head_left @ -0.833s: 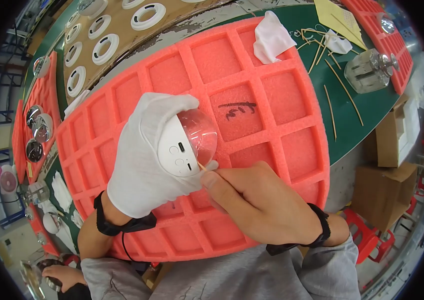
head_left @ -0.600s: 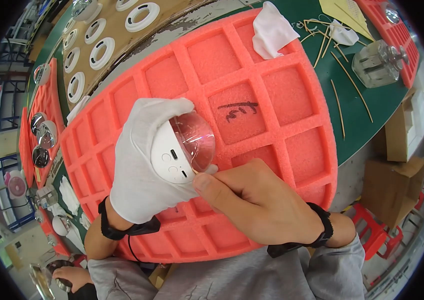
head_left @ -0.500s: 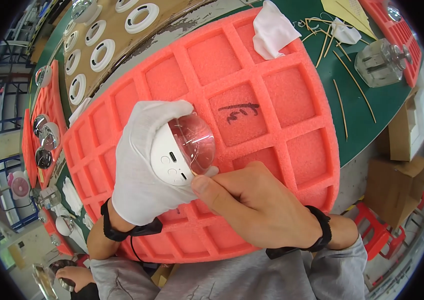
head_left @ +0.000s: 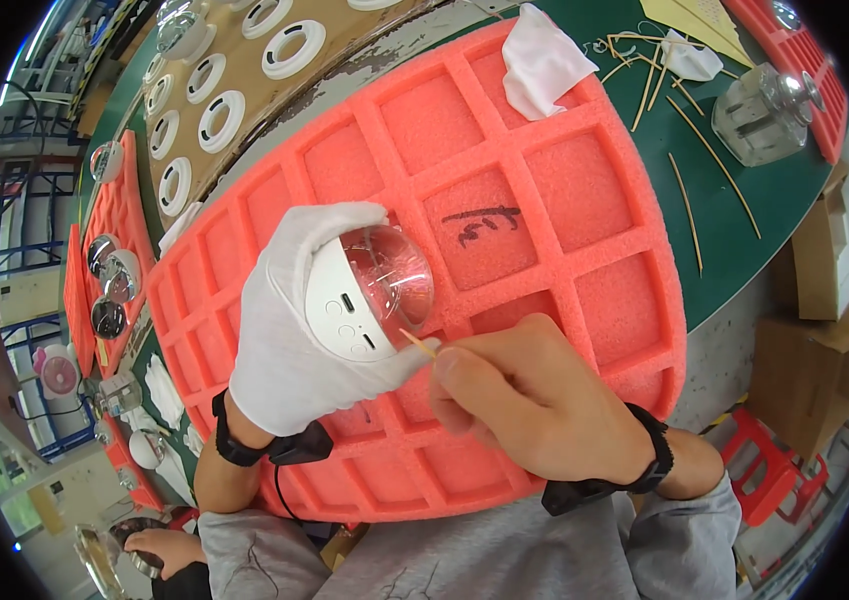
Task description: The person uses a wooden stick to scrape the surface of a small electronic device, wipes it with a cloth, and then sets it back onto a pink foam tray.
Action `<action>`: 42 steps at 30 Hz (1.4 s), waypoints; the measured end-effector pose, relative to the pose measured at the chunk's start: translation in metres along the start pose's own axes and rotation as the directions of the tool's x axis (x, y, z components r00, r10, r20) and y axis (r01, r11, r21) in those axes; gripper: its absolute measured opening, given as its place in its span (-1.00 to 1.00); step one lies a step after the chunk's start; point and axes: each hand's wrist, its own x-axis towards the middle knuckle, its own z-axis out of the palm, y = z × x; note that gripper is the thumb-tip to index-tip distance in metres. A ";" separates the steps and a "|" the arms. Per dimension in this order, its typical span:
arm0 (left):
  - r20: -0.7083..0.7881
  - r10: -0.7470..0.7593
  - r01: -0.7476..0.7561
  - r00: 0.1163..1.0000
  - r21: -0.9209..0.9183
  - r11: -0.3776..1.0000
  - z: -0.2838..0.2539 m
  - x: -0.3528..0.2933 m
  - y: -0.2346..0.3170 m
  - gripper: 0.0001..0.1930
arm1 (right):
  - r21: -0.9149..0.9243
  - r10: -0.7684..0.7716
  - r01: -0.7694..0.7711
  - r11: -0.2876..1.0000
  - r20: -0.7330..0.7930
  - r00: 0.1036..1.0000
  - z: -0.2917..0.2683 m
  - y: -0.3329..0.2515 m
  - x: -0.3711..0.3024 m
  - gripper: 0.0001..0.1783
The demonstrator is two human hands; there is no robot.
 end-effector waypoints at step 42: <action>-0.017 0.091 -0.091 0.996 -0.006 0.996 0.012 0.005 -0.025 -0.15 | -0.264 -0.158 0.158 0.951 0.022 0.987 -0.002 0.017 0.016 -0.78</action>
